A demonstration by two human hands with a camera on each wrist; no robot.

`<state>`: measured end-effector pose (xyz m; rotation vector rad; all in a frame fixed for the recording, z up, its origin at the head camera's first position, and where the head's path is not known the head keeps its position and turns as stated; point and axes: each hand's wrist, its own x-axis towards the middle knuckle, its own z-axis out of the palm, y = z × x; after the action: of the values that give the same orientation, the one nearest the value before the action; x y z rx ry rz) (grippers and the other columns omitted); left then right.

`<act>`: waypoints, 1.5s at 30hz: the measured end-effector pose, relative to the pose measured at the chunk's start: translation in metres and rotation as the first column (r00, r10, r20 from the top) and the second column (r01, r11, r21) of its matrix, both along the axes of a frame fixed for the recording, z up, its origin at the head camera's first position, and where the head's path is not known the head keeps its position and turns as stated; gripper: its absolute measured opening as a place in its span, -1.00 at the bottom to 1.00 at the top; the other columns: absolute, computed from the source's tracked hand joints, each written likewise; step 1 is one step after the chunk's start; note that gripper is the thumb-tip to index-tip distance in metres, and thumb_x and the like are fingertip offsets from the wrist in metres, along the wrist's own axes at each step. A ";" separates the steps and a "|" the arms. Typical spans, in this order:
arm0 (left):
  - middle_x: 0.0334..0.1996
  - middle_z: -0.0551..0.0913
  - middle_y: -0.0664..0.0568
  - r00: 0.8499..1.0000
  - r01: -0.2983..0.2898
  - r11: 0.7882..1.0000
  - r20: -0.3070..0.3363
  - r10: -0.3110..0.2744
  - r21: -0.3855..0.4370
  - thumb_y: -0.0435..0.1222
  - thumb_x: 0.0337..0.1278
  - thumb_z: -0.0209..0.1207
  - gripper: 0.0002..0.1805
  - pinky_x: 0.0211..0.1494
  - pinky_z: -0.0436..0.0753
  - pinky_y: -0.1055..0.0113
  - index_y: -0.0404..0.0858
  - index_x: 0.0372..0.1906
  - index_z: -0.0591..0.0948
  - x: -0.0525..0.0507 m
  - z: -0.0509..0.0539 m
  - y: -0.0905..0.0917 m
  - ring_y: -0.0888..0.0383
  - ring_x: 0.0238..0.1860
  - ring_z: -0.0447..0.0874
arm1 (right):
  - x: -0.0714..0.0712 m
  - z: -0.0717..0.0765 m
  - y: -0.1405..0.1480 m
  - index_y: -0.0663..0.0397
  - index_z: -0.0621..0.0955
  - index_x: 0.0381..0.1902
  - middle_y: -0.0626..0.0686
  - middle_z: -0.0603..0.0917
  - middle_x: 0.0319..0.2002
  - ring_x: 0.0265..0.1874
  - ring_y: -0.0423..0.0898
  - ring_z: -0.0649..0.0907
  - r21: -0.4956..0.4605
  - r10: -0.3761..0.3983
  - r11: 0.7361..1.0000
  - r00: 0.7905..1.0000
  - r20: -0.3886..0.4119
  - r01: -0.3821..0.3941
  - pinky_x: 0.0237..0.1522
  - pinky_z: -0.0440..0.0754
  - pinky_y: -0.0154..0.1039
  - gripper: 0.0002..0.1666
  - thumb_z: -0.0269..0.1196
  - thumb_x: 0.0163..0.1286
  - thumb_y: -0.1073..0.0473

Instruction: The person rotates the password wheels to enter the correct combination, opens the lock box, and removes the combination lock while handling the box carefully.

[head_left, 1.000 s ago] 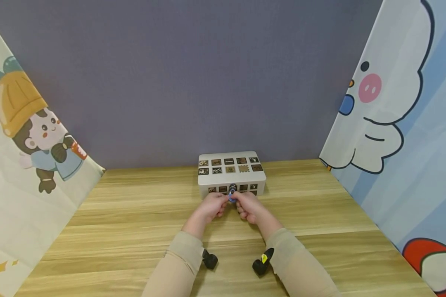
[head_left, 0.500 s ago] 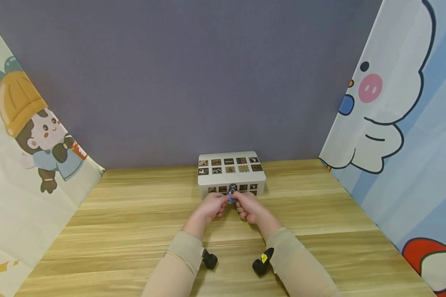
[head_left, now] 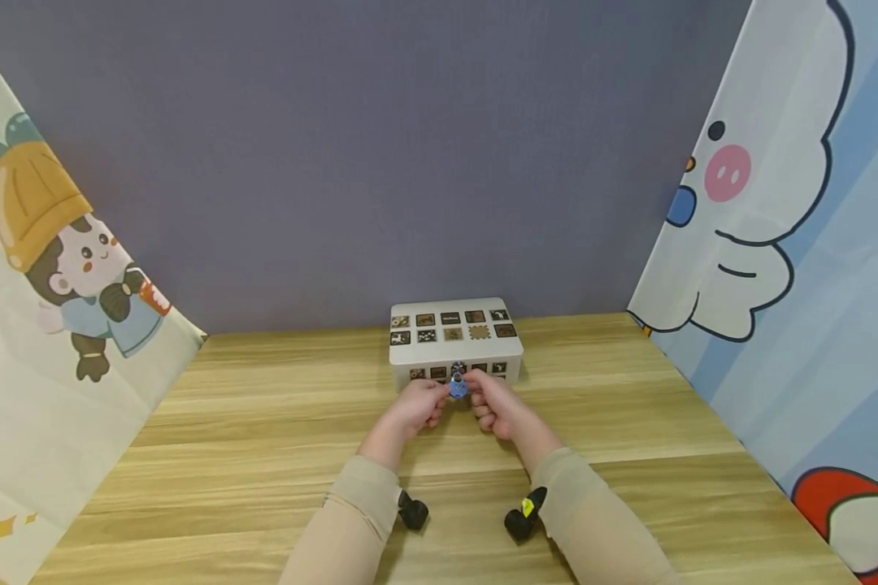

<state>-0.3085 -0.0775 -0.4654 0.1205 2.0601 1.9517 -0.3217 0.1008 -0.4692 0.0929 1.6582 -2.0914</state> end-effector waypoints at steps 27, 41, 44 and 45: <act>-0.61 0.31 0.15 1.000 -0.014 0.999 0.015 0.015 -0.036 -0.27 0.50 0.06 -0.75 -0.64 0.21 0.45 -0.43 -0.16 0.55 -0.004 -0.004 -0.001 0.29 -0.69 0.14 | -0.001 -0.005 -0.007 0.11 0.54 -0.42 -0.14 0.24 -0.72 -0.78 -0.29 0.14 0.094 0.009 0.996 0.995 -0.102 0.000 -0.78 0.08 -0.43 -0.87 0.24 0.30 0.19; -0.64 0.28 0.17 1.000 -0.005 0.998 0.018 0.006 -0.059 -0.27 0.50 0.05 -0.80 -0.68 0.19 0.45 -0.34 -0.12 0.58 -0.004 -0.001 -0.002 0.29 -0.70 0.11 | -0.001 -0.004 -0.006 0.09 0.52 -0.42 -0.15 0.25 -0.72 -0.78 -0.28 0.14 0.095 0.013 0.995 0.994 -0.104 -0.003 -0.77 0.08 -0.42 -0.83 0.23 0.33 0.15; -0.64 0.28 0.17 1.000 -0.002 0.999 0.031 0.004 -0.049 -0.27 0.50 0.04 -0.80 -0.69 0.17 0.45 -0.34 -0.13 0.58 -0.004 -0.002 -0.002 0.29 -0.71 0.10 | -0.001 -0.004 -0.007 0.09 0.54 -0.43 -0.15 0.25 -0.72 -0.79 -0.28 0.14 0.098 0.022 0.995 0.994 -0.106 -0.012 -0.78 0.08 -0.42 -0.83 0.23 0.33 0.15; -0.64 0.28 0.17 0.999 -0.001 0.999 0.035 0.002 -0.043 -0.28 0.50 0.04 -0.80 -0.69 0.17 0.45 -0.34 -0.13 0.57 -0.004 -0.003 -0.002 0.29 -0.71 0.10 | 0.000 -0.003 -0.007 0.09 0.54 -0.43 -0.15 0.25 -0.72 -0.79 -0.28 0.14 0.099 0.025 0.995 0.994 -0.106 -0.014 -0.78 0.07 -0.42 -0.83 0.23 0.33 0.15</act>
<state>-0.3129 -0.0800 -0.4680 0.0750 2.0787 1.8957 -0.3219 0.0941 -0.4726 -0.0044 1.8178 -2.0323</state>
